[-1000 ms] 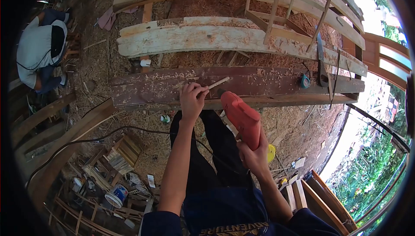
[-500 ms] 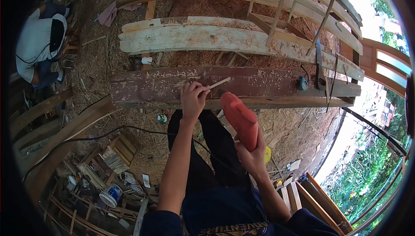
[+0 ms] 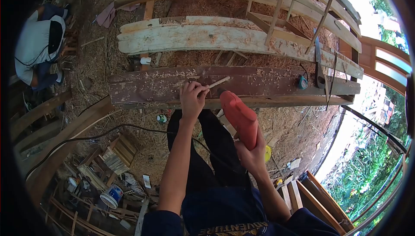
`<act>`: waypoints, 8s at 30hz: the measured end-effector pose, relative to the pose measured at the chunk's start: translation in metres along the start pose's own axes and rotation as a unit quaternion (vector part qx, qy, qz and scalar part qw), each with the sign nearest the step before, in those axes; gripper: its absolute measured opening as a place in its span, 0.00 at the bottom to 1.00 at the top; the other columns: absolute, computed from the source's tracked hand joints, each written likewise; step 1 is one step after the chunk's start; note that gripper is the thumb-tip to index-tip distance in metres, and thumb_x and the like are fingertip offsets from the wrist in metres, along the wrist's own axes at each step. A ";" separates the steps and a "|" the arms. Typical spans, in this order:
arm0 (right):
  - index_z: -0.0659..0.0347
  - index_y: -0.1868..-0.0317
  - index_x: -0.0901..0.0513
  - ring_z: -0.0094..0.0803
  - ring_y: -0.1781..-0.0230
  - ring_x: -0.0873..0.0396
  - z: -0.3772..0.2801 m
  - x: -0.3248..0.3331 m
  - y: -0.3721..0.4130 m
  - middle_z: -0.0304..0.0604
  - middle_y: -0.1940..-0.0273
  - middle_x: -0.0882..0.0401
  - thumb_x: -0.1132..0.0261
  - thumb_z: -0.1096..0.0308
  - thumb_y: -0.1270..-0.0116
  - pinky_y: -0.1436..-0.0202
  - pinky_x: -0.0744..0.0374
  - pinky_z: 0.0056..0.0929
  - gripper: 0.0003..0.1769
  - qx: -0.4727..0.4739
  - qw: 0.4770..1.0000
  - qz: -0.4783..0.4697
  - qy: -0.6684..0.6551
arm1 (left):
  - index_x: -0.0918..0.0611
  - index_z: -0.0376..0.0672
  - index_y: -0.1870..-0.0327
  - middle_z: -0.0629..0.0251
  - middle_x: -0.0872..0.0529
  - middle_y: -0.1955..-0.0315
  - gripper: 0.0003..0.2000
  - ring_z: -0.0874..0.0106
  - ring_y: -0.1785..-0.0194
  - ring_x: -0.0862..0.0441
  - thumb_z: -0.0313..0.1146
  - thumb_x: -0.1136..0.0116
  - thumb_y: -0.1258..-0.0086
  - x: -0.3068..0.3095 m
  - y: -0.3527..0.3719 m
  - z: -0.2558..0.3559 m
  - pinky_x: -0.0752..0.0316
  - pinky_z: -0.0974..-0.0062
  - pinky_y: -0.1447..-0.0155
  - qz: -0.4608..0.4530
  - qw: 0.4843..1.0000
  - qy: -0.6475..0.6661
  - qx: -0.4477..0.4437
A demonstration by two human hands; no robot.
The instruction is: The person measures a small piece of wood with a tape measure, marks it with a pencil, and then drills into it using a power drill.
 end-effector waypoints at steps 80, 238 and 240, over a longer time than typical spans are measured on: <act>0.50 0.16 0.47 0.24 0.75 0.22 -0.042 -0.016 -0.013 0.52 0.38 0.24 0.33 0.74 0.35 0.74 0.22 0.27 0.50 -0.072 0.995 -0.046 0.046 | 0.09 0.49 0.64 0.75 0.16 0.64 0.05 0.64 0.53 0.21 0.37 0.25 0.34 -0.001 0.001 0.001 0.30 0.59 0.41 0.013 1.000 0.011 0.019; 0.59 0.45 0.29 0.28 0.82 0.26 -0.058 -0.030 -0.020 0.40 0.69 0.25 0.31 0.71 0.31 0.82 0.26 0.29 0.18 -0.188 0.978 0.013 -0.093 | 0.13 0.48 0.68 0.76 0.18 0.64 0.06 0.65 0.55 0.23 0.36 0.26 0.34 -0.004 0.000 0.001 0.33 0.60 0.45 0.020 0.999 0.014 0.022; 0.59 0.45 0.29 0.28 0.83 0.26 -0.057 -0.031 -0.018 0.40 0.69 0.25 0.31 0.72 0.31 0.82 0.26 0.29 0.19 -0.180 0.980 0.013 -0.090 | 0.12 0.48 0.68 0.76 0.17 0.64 0.07 0.65 0.54 0.23 0.37 0.26 0.34 -0.004 0.000 0.001 0.33 0.59 0.45 0.022 1.000 0.011 0.019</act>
Point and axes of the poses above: each hand's wrist, its own y-axis away from the middle knuckle, its own x-axis out of the back of the hand, z = x × y, the point moved 1 cm from there along -y, towards the middle knuckle
